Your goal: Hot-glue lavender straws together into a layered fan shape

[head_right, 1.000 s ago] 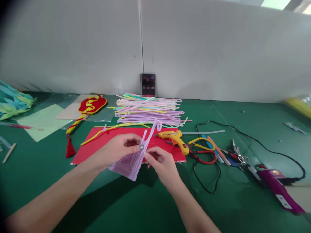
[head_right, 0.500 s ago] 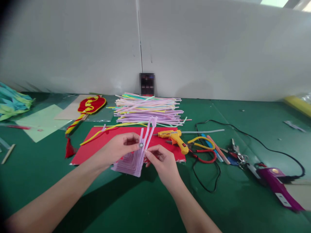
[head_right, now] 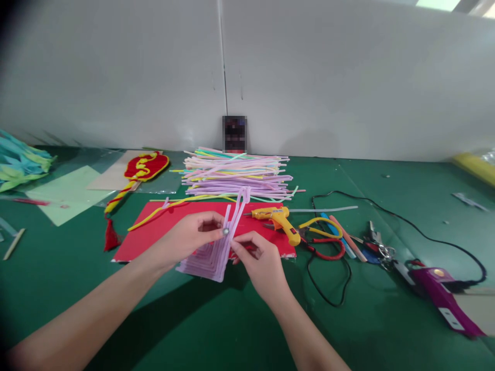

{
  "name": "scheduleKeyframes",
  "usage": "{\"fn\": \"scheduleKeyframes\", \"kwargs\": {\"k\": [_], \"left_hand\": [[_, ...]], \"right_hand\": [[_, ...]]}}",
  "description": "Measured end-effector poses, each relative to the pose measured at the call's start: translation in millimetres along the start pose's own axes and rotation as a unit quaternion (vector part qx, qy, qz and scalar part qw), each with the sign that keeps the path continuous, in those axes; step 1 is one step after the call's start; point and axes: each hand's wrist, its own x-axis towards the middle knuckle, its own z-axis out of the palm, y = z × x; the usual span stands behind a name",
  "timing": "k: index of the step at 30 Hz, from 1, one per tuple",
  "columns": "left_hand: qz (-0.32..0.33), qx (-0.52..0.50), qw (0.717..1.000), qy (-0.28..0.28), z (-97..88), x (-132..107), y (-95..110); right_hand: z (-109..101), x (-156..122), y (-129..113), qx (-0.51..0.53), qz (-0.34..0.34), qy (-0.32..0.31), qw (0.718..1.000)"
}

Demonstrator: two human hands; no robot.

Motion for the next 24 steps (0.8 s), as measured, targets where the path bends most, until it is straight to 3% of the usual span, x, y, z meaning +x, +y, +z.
{"fn": "scheduleKeyframes", "kwargs": {"k": [6,11,24], "left_hand": [[-0.005,0.015,1.000,0.000,0.6,-0.6,0.8],[-0.018,0.026,0.999,-0.017,3.9,-2.1,2.2],[-0.011,0.028,0.999,-0.032,13.0,-0.9,0.6]], "right_hand": [[-10.6,4.2,0.1,-0.040,0.004,0.010,0.999],[-18.0,9.5,-2.0,0.004,0.013,0.069,0.998],[-18.4,10.1,-0.3,0.086,0.012,0.101,0.991]]}}
